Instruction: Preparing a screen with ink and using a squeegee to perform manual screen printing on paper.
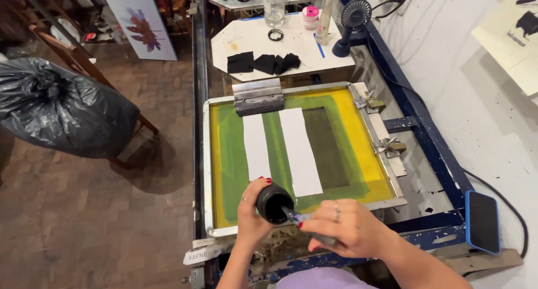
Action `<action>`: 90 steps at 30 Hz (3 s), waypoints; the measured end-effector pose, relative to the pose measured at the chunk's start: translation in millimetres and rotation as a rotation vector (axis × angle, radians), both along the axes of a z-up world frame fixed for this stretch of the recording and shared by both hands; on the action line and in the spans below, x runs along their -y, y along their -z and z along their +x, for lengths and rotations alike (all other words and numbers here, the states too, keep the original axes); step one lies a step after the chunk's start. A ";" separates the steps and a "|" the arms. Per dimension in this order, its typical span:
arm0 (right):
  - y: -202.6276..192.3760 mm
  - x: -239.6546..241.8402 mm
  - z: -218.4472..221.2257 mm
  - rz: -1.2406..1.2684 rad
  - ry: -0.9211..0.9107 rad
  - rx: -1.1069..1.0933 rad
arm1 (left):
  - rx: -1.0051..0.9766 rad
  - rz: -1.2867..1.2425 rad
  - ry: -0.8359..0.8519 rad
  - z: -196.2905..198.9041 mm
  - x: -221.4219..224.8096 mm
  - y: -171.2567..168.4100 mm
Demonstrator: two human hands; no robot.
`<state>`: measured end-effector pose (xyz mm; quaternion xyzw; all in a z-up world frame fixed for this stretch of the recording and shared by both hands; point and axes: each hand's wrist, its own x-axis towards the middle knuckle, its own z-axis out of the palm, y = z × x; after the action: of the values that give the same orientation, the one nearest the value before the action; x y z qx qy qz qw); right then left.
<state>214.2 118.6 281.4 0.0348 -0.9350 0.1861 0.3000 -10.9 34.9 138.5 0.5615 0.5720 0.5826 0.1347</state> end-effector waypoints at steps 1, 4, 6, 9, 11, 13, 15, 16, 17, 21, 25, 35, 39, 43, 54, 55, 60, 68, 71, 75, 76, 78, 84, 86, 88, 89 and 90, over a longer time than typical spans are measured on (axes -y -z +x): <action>-0.2 -2.6 -1.0 0.033 -0.037 0.079 | -0.054 0.012 0.002 -1.3 -2.1 0.3; 2.7 -12.5 -18.5 0.213 -0.081 0.079 | -0.128 0.013 0.106 -5.8 -6.7 -22.0; 4.2 -17.2 -22.7 0.203 -0.075 0.072 | -0.125 -0.002 0.111 -7.8 -9.7 -21.0; 11.6 -16.4 -23.7 0.140 -0.045 0.059 | -0.131 -0.023 0.100 -7.6 -10.7 -18.3; 18.0 -14.5 -25.0 0.090 -0.018 0.054 | -0.141 -0.025 0.088 -8.1 -14.5 -18.0; 26.6 -9.7 -27.0 -0.098 0.007 0.035 | -0.105 -0.016 0.084 -7.4 -16.2 -17.2; 26.3 -12.0 -32.4 -0.176 -0.030 -0.019 | -0.062 -0.026 0.099 -6.2 -17.6 -16.7; 26.5 -12.5 -35.7 -0.254 -0.066 -0.078 | -0.023 -0.037 0.116 -6.4 -17.8 -16.8; 26.3 -17.7 -35.1 -0.256 -0.066 -0.079 | -0.025 -0.039 0.116 -7.4 -17.6 -17.8; 25.9 -26.2 -28.3 -0.089 -0.117 -0.063 | -0.046 -0.052 0.143 -9.7 -16.1 -22.1; 13.0 -12.5 -28.9 0.088 -0.077 0.030 | -0.005 -0.066 0.197 -5.4 -18.4 -8.0; -15.3 -14.2 6.0 -0.170 -0.129 -0.107 | 0.079 -0.057 0.204 -4.4 -10.8 -9.1; -13.4 -11.2 8.5 -0.154 -0.145 -0.131 | 0.061 -0.046 0.209 -3.7 -9.9 -12.9; -11.9 -7.2 -12.8 -0.054 -0.168 0.053 | 0.017 -0.014 0.230 -0.9 -10.9 -21.3; -18.1 -17.9 -1.7 -0.125 -0.161 0.065 | -0.040 -0.040 0.198 -0.1 -10.7 -32.9; -19.7 -17.1 -1.8 -0.109 -0.158 0.012 | -0.044 -0.058 0.179 0.6 -11.2 -34.8; 8.5 -13.0 -10.8 -0.062 -0.116 0.007 | -0.056 -0.014 0.175 4.1 -14.6 -35.6; 21.5 -10.1 -13.2 -0.289 0.001 -0.178 | -0.097 -0.056 0.066 0.6 -15.9 -28.9; 36.2 -6.9 -15.2 0.005 0.063 -0.094 | -0.151 -0.076 0.068 -1.5 -15.3 -24.8; 37.5 -8.8 -18.9 -0.333 0.110 -0.130 | -0.141 -0.047 0.055 -0.4 -18.4 -17.4; 39.0 -10.1 -19.2 -0.399 0.139 -0.173 | -0.133 -0.032 0.041 1.7 -18.1 -15.0; 44.0 -13.1 -21.3 -0.280 0.126 -0.196 | -0.107 -0.043 0.044 1.4 -18.4 -16.2; 49.0 -12.7 -22.8 -0.355 0.074 -0.178 | -0.051 -0.019 0.013 1.5 -20.0 -12.4; 48.9 -17.1 -22.9 -0.399 0.079 -0.205 | -0.058 -0.021 -0.005 0.9 -19.6 -15.0; 35.8 -17.8 -22.6 -0.261 0.109 -0.222 | -0.054 0.015 0.041 -1.1 -18.0 -25.6; 34.6 -15.8 -22.9 -0.263 0.106 -0.220 | -0.052 0.013 0.037 -0.2 -17.4 -25.4; 33.2 -14.5 -23.3 -0.288 0.078 -0.173 | -0.056 0.016 0.038 0.4 -17.9 -25.5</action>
<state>190.9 133.1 248.2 -0.0293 -0.8700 0.3028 0.3881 -10.5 52.8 164.0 0.5895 0.5600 0.5685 0.1251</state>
